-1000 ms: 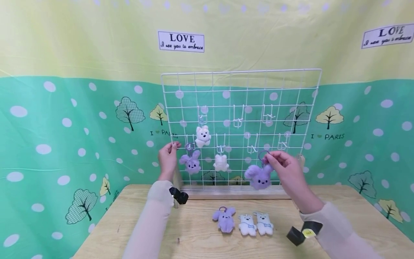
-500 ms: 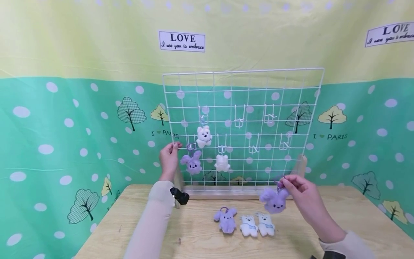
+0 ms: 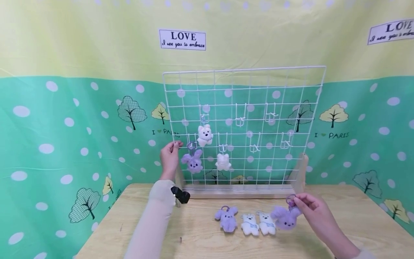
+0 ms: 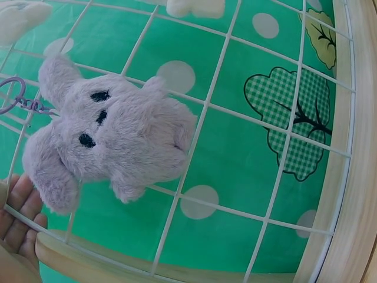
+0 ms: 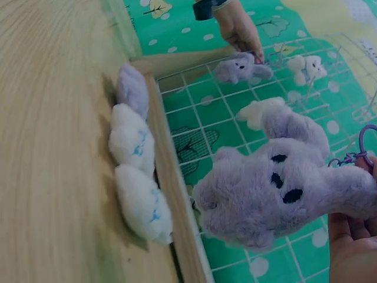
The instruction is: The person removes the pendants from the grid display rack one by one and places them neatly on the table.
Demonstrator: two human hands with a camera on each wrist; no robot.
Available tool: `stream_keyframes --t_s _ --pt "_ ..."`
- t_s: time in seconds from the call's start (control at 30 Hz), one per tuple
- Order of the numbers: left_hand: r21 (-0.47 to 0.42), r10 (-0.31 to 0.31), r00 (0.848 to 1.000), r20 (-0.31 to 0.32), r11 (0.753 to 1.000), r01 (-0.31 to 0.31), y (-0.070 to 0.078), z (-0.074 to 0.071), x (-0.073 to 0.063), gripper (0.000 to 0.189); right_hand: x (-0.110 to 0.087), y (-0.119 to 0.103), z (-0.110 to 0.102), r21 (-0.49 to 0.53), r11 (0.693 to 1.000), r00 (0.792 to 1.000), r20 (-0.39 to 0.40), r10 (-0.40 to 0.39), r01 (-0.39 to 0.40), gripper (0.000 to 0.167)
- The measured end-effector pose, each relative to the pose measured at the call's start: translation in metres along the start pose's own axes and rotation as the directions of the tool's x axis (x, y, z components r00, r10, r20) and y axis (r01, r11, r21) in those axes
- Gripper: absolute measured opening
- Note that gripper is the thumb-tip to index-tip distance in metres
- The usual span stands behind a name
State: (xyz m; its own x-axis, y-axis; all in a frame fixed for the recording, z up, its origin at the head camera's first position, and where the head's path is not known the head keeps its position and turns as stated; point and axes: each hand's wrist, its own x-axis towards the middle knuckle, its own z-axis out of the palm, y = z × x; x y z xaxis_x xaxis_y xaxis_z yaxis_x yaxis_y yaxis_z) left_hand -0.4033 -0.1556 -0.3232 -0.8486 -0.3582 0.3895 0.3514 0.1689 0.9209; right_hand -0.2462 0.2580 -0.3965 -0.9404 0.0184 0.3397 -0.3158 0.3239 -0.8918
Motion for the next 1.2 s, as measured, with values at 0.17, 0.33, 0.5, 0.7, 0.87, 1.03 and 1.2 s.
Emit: stream_keyframes --t_s 0.17,0.33,0.5,0.7,0.87,1.03,1.2 --pt "0.003 -0.005 1.0 -0.001 1.0 0.005 -0.001 0.002 0.0 0.025 -0.006 0.009 -0.006 -0.039 0.994 0.994 0.016 0.108 -0.107 0.025" --pt "-0.005 -0.007 1.0 0.004 1.0 0.007 0.0 0.002 -0.001 0.025 -0.014 0.019 -0.015 -0.07 0.985 0.987 0.036 0.159 -0.156 0.026" --pt "-0.01 0.007 1.0 -0.002 1.0 -0.007 0.004 0.002 0.0 0.026 -0.018 0.033 -0.021 -0.054 0.992 0.991 0.065 0.115 -0.111 0.025" --pt "-0.005 0.011 1.0 -0.005 1.0 -0.011 0.003 0.001 0.002 0.026 -0.017 0.049 -0.023 -0.034 0.997 0.991 0.113 0.072 -0.068 0.022" --pt "-0.009 0.008 1.0 -0.007 1.0 -0.008 0.001 0.001 0.001 0.026 -0.01 0.053 -0.019 -0.086 0.991 0.99 0.088 0.11 -0.103 0.025" --pt "-0.01 0.018 1.0 -0.01 1.0 -0.018 0.0 0.001 0.001 0.026 0.002 0.058 -0.012 -0.109 0.987 0.99 0.069 0.124 -0.116 0.026" --pt "-0.009 0.013 1.0 -0.006 1.0 -0.013 0.001 0.001 0.0 0.026 0.012 0.064 -0.006 -0.101 0.986 0.989 0.061 0.137 -0.13 0.024"
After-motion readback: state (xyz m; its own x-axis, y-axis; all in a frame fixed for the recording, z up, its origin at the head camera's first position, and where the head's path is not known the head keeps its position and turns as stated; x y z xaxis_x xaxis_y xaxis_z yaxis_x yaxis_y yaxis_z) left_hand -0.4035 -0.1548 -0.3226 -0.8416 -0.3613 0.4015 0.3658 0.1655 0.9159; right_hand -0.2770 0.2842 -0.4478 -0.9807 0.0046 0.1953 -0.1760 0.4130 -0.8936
